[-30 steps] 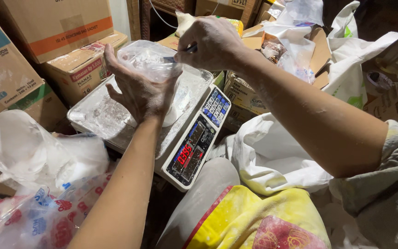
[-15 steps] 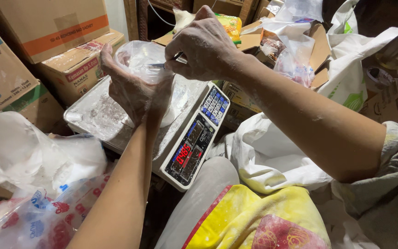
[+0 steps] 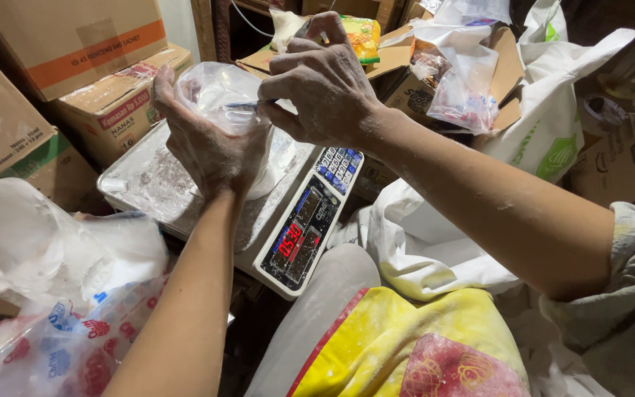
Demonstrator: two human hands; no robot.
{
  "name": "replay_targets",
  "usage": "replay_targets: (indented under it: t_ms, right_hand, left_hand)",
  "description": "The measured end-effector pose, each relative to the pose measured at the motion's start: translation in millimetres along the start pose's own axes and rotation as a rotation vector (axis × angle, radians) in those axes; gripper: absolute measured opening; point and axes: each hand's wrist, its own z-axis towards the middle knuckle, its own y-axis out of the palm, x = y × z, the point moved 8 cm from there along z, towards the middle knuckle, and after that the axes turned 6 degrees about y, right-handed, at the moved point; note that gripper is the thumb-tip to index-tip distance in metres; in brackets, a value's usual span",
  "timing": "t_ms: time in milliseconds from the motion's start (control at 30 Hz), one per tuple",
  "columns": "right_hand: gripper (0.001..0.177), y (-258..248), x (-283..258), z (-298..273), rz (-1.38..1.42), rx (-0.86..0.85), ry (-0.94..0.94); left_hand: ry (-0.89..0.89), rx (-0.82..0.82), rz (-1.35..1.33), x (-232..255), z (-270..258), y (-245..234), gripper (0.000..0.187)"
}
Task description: The person scoops white powder from a large sack into a small plastic bag placed on a digital scale. They adjust the amount to reach a target weight, then tie the bag and set it aside. The process is repeated for multiple bags.
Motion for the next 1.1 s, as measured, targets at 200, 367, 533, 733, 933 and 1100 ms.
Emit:
replay_targets:
  t_ms: [200, 367, 533, 733, 933, 1100]
  right_hand:
    - [0.010, -5.5, -1.1, -13.4, -0.039, 0.092, -0.021]
    - [0.007, -12.6, 10.2, -25.0, -0.043, 0.110, 0.073]
    - [0.013, -22.2, 33.9, -36.2, 0.118, 0.111, 0.272]
    - [0.011, -27.0, 47.8, -47.5, 0.234, 0.165, 0.437]
    - [0.012, -27.2, 59.3, -64.1, 0.377, 0.177, 0.576]
    - [0.016, -20.5, 71.4, -80.9, 0.578, 0.125, 0.775]
  left_hand:
    - [0.015, -0.038, -0.103, -9.0, -5.1, 1.7, 0.117]
    - [0.090, -0.085, -0.138, -20.0, -9.0, -3.7, 0.121]
    - [0.084, -0.145, -0.186, -33.9, -9.4, -2.0, 0.121]
    - [0.082, -0.203, -0.240, -39.7, -9.6, -5.1, 0.123]
    - [0.041, -0.272, -0.279, -41.0, -11.3, -13.8, 0.119]
    - [0.054, -0.257, -0.337, -34.4, -15.6, -16.5, 0.119]
